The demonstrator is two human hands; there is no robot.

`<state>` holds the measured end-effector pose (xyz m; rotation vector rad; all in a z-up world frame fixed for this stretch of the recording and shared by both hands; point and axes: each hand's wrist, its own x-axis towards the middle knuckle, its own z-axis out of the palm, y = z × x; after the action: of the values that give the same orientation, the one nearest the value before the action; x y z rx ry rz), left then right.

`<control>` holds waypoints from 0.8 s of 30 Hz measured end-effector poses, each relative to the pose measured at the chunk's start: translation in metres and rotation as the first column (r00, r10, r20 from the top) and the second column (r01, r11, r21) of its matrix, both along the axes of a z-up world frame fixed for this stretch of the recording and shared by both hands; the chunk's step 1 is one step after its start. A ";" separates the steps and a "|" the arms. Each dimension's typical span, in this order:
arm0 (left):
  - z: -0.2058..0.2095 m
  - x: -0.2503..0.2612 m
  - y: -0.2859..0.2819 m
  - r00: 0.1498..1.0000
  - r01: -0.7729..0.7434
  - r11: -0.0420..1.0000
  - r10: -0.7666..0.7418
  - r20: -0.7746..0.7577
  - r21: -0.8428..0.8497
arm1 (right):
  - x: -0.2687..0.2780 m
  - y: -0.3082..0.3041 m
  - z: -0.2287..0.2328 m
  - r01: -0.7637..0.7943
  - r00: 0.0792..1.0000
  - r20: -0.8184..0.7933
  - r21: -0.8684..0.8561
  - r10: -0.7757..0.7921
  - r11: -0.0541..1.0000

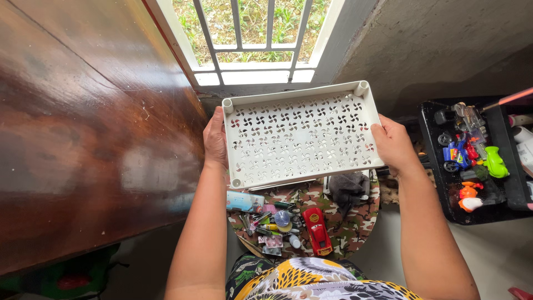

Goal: The person assembles a white plastic stool by inserting four legs into a perforated seat and wiping the components with a cloth. The person handles the seat and legs one at a time, cleaning them before assembly.

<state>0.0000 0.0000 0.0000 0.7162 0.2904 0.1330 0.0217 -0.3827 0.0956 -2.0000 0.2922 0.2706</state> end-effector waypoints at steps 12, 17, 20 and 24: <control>-0.002 0.015 0.017 1.000 -0.016 0.907 0.009 0.017 0.420 | 0.011 0.003 -0.005 -0.076 0.995 0.074 0.067 0.071 0.995; 0.000 0.011 0.014 0.999 -0.038 0.964 0.029 0.037 0.263 | 0.016 0.007 -0.012 -0.097 0.992 0.095 0.097 0.088 0.991; -0.003 0.013 0.016 0.999 0.009 0.958 -0.019 0.035 0.288 | 0.018 0.005 -0.010 -0.105 0.991 0.098 0.135 0.092 0.985; -0.010 0.012 0.022 1.000 -0.005 0.949 0.012 -0.022 0.316 | 0.016 0.001 -0.002 -0.103 0.991 0.105 0.154 0.087 0.983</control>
<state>0.0121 0.0224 -0.0102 1.0363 0.2977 0.1818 0.0374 -0.3819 0.0936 -1.8647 0.1089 0.2476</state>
